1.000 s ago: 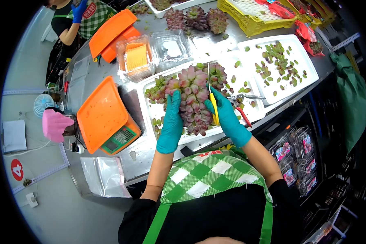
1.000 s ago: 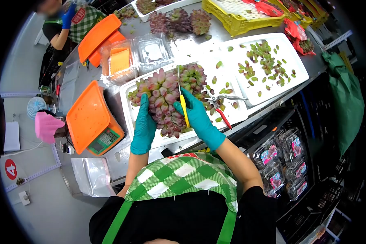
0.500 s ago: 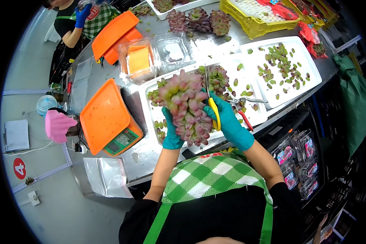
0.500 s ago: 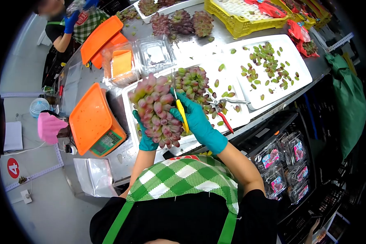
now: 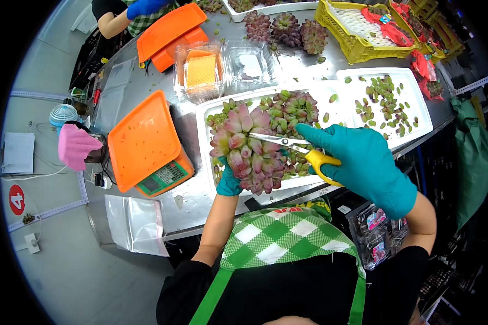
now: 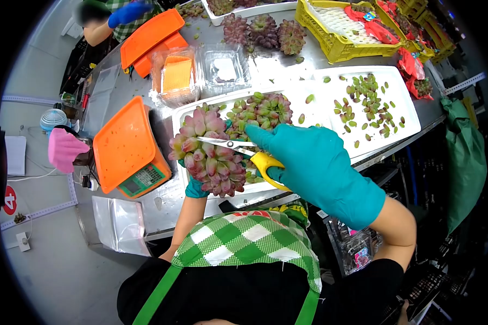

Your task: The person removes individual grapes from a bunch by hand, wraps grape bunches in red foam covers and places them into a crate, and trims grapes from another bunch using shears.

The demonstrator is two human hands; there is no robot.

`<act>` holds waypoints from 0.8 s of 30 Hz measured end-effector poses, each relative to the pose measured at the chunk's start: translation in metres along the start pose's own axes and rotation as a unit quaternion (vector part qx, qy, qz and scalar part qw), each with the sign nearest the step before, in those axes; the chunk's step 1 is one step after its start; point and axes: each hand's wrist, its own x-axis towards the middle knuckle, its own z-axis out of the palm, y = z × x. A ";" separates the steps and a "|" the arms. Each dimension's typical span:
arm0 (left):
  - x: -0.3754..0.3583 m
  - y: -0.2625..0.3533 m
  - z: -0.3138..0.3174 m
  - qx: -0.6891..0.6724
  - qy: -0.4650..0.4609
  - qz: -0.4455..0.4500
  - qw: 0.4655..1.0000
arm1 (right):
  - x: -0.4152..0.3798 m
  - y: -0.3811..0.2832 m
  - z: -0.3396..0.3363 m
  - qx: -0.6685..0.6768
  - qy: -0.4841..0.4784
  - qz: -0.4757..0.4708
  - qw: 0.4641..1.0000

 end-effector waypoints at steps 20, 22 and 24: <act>-0.012 0.004 -0.007 0.132 0.028 -0.027 0.990 | 0.004 -0.041 -0.010 -0.227 -0.120 -0.001 0.967; -0.011 0.003 -0.004 0.142 0.022 -0.025 0.989 | 0.001 -0.042 -0.008 -0.271 -0.121 -0.006 0.955; -0.012 0.001 -0.006 0.145 0.027 -0.022 0.989 | 0.002 -0.041 -0.008 -0.240 -0.131 0.000 0.962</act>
